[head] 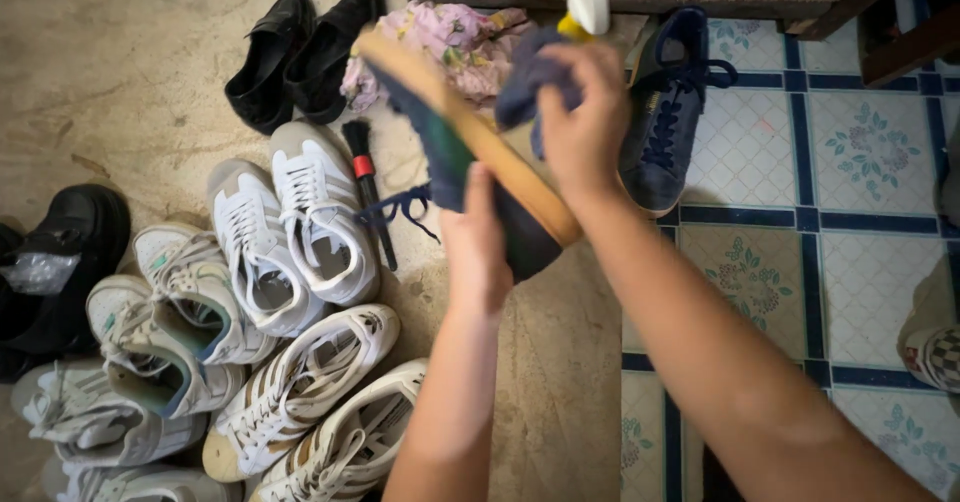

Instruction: Cleaning and organizing multiple pairs of shoes on the floor and within a rack using a brush and cloth.

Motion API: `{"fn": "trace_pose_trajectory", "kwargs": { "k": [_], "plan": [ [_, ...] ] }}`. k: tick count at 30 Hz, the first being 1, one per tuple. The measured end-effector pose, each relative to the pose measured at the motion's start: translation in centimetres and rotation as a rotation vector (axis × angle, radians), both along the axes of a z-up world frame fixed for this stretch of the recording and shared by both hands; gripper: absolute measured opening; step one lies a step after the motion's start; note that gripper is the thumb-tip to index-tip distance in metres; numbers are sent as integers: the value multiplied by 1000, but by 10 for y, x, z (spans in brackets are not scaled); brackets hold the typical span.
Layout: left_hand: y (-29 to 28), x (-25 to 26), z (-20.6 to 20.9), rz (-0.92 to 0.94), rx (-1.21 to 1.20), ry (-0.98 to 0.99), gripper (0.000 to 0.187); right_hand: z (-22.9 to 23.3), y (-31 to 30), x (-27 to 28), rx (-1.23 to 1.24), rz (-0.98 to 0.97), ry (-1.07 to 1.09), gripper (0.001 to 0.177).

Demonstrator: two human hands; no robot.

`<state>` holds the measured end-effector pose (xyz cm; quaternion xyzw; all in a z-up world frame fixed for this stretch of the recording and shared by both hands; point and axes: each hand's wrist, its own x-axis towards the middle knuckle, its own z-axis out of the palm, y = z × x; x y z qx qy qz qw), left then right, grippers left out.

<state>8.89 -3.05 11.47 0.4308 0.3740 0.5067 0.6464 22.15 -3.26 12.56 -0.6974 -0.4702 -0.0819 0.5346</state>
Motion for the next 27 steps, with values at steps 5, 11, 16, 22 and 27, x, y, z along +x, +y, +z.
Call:
{"fn": "trace_pose_trajectory", "kwargs": {
  "k": [5, 11, 16, 22, 27],
  "plan": [
    [48, -23, -25, -29, -727, -448, 46, -18, -18, -5, 252, -136, 401, 31],
    [74, -55, -46, 22, -787, -747, 46, -19, -67, -108, 221, -144, 707, 43],
    [66, -50, -55, -124, -828, -898, 49, -29, -61, -130, 150, 147, 502, 40],
    [53, -50, -49, -310, -917, -915, 48, -47, -29, -87, 239, 33, 866, 23],
    [29, -57, -31, -524, -1009, -826, 39, -101, -33, -29, 226, -103, 1175, 30]
  ]
}}
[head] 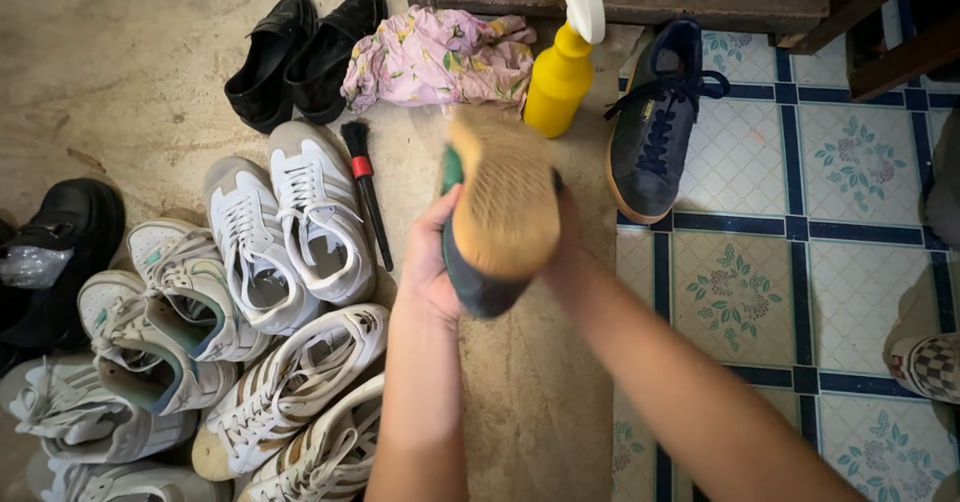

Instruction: Cleaning and organizing multiple pairs of shoes on the floor and within a rack using a brush and cloth.

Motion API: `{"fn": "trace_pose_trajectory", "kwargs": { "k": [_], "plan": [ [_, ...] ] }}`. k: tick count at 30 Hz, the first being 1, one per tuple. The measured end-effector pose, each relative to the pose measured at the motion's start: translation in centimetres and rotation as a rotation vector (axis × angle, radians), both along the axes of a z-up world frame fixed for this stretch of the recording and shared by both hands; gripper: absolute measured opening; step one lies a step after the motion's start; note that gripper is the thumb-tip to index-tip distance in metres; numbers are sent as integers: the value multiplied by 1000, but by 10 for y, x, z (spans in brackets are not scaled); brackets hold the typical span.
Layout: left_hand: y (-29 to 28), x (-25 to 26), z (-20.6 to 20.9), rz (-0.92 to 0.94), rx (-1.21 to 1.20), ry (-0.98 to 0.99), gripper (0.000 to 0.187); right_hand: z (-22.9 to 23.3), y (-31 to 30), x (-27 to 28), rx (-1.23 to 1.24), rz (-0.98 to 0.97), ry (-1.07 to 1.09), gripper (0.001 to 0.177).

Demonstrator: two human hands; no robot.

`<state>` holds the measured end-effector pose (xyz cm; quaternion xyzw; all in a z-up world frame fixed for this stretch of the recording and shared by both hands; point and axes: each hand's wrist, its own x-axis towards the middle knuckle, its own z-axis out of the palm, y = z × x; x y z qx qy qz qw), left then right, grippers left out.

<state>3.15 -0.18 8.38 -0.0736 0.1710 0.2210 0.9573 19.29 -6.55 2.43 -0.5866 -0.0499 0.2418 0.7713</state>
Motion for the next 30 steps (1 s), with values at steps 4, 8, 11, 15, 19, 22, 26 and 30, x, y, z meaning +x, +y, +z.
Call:
{"fn": "trace_pose_trajectory", "kwargs": {
  "k": [4, 8, 11, 15, 19, 22, 26, 30],
  "plan": [
    [-12, 5, 32, -143, 200, 181, 41, -41, -5, 59, -45, -64, 258, 37],
    [-30, 21, 21, -537, 1363, 1334, 41, -42, -9, 108, 31, -5, 255, 45],
    [-40, 11, -41, -788, 1654, 1668, 40, 17, -4, 90, 64, 91, 129, 51],
    [-47, 1, -71, -745, 1604, 1591, 68, 32, 11, 61, 11, 245, -126, 65],
    [-14, -19, -37, -887, 1515, 1407, 51, -27, 17, 39, -235, 463, -355, 60],
    [19, -46, -51, -746, 1399, 1308, 36, -70, -2, 4, -500, 499, -1017, 66],
    [33, -70, -59, -550, 1539, 1476, 32, -58, -13, -48, -528, 607, -731, 51],
    [30, -80, -86, -769, 1451, 1412, 36, 20, -31, -106, -261, 566, -918, 53]
  ]
}}
